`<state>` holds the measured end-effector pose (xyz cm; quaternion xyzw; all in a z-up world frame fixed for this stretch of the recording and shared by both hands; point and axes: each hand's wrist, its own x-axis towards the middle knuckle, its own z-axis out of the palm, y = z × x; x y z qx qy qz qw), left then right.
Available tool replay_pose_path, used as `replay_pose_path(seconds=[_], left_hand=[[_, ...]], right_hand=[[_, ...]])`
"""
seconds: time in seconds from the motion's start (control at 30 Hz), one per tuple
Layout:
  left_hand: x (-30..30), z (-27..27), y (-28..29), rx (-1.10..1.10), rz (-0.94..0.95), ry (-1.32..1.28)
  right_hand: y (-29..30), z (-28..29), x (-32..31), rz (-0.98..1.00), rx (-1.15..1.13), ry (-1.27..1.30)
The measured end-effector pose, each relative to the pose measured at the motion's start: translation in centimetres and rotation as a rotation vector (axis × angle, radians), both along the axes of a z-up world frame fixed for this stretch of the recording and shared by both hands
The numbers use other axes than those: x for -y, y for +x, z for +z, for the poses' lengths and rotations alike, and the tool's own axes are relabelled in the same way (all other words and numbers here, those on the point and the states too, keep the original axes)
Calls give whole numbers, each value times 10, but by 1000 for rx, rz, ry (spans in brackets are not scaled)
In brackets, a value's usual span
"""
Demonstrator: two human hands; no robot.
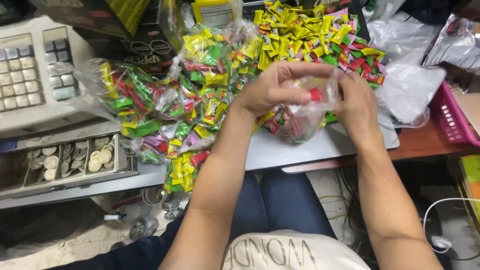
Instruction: Bagging small candies from a large pile into individual plastic bags at a checkout counter
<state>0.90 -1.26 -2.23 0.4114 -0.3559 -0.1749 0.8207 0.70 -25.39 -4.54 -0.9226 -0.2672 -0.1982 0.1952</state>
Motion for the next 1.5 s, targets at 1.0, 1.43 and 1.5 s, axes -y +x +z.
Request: replay_pose_path(seconds=[1.0, 1.43, 1.5], left_hand=[[-3, 23, -12, -217, 269, 271], [-5, 19, -13, -236, 255, 247], [-8, 24, -16, -182, 213, 218]], right_hand=[[-25, 108, -48, 455, -399, 983], [-27, 114, -44, 351, -426, 889], [-25, 113, -41, 357, -435, 815]])
